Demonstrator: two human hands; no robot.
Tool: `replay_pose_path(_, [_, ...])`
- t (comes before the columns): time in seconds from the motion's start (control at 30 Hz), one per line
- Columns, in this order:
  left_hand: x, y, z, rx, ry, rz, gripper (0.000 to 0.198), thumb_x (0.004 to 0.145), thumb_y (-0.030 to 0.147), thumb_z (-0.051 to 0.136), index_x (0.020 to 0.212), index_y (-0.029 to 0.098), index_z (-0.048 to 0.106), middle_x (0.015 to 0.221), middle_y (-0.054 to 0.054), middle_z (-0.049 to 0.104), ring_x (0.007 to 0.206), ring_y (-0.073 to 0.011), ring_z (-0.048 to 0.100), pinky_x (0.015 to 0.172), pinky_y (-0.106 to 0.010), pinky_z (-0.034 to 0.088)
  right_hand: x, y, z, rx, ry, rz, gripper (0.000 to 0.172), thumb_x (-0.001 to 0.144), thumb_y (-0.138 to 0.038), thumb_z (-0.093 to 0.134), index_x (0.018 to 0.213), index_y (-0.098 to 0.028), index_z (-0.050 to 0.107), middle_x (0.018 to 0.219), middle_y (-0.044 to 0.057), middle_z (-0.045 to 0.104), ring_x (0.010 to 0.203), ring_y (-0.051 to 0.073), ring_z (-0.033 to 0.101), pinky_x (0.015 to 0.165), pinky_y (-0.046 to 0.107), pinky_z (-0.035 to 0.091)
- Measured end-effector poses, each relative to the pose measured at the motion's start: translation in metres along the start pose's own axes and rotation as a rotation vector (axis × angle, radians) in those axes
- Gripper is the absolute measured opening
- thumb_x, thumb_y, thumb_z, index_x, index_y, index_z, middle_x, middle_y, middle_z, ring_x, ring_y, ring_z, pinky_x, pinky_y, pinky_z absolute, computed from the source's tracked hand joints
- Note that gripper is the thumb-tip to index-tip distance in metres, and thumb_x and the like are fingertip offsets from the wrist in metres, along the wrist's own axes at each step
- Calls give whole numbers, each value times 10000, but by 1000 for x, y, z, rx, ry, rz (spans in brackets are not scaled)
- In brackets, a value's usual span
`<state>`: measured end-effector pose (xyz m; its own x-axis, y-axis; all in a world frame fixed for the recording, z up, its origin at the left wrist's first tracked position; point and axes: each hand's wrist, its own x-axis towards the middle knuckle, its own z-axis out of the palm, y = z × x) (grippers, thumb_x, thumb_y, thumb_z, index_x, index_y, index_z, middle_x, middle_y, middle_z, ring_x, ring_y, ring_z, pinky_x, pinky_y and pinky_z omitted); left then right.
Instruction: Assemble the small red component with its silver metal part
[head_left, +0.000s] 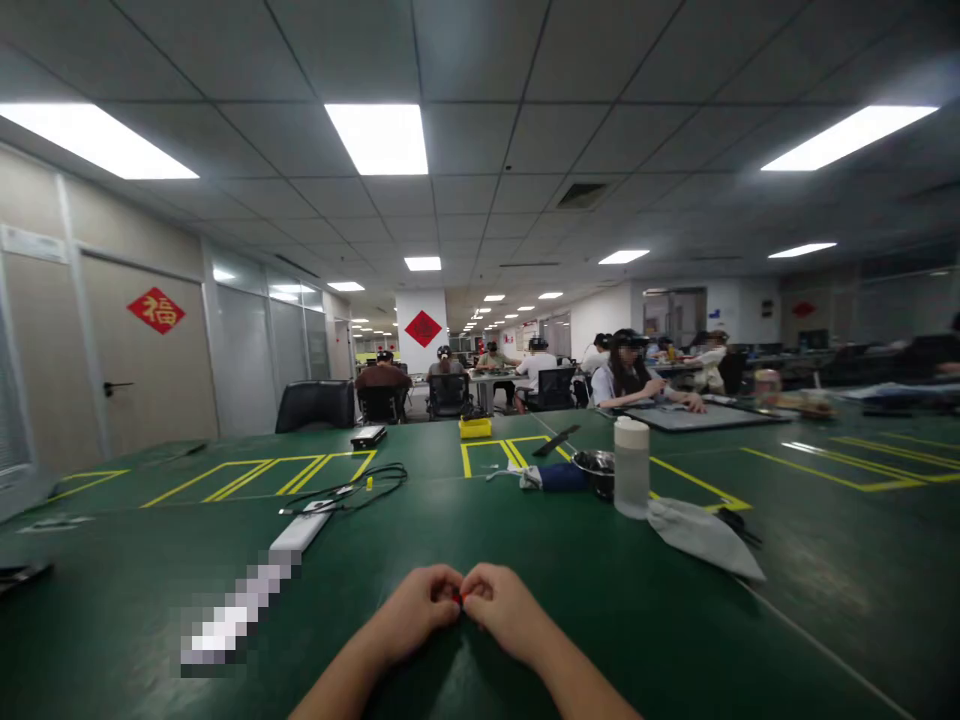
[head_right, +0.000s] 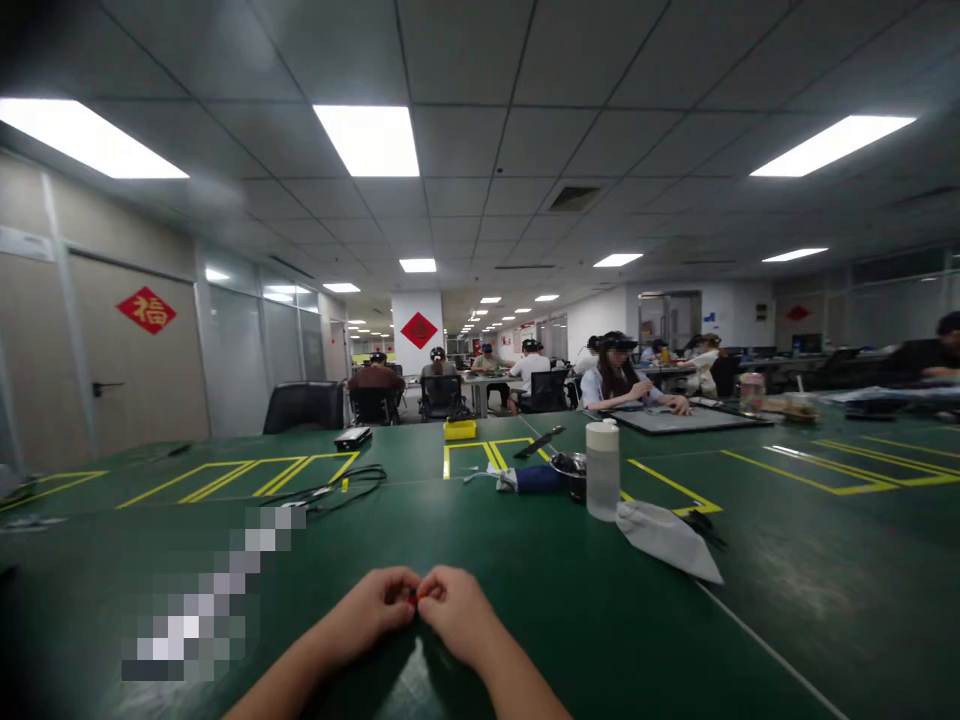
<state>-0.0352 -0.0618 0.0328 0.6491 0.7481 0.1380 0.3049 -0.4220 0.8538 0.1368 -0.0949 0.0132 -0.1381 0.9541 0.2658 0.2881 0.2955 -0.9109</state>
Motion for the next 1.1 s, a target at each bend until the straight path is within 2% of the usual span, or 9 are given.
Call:
replay_pose_path(0.1, [-1,-1,-2,29,11,-5,271,668,151,556,920,128,652,696,17,568,630,-114,468,594,-223,338,0,0,-2,-4,-18,20,121,669,-106,542,756,-146,617,566,-32,540,497,99,496,482,201,370])
replay_pose_path(0.3, [-1,-9,-8,-94,-23,-67,221,684,191,611,892,116,627,685,15,581,614,-103,491,577,-212,349,4,4,-5,-6,-79,0,97,675,-114,556,760,-143,592,555,-35,540,494,92,502,467,185,350])
replay_pose_path(0.47, [-3,-12,-6,-168,-4,-39,216,673,175,629,880,123,598,729,-2,618,616,-97,525,572,-203,363,4,6,-4,14,-135,-9,171,675,-98,527,816,-145,610,591,-35,559,474,80,485,476,191,369])
replay_pose_path(0.6, [-2,-17,-5,-185,-20,-25,228,658,127,614,885,123,594,709,-3,619,599,-91,530,566,-194,370,5,9,-2,-18,-95,-7,78,702,-183,590,765,-140,607,598,-13,581,499,92,504,493,201,383])
replay_pose_path(0.73, [0,-21,-6,-117,-5,-28,221,668,152,624,888,130,616,710,-2,620,629,-103,548,585,-200,384,7,13,-2,6,-93,-2,104,701,-217,623,768,-143,593,621,-3,594,524,103,530,515,212,407])
replay_pose_path(0.9, [2,-24,-6,-163,-7,-15,231,700,183,616,924,124,627,751,-21,647,658,-113,567,626,-219,415,11,16,-3,42,-102,-6,126,710,-210,604,818,-145,589,682,2,603,515,94,519,503,212,406])
replay_pose_path(1.1, [3,-24,-6,-164,-24,-22,231,715,195,612,933,120,627,748,-27,652,660,-119,579,627,-225,426,10,11,-4,-70,-123,6,136,729,-207,578,823,-135,645,613,-4,584,519,102,514,501,211,386])
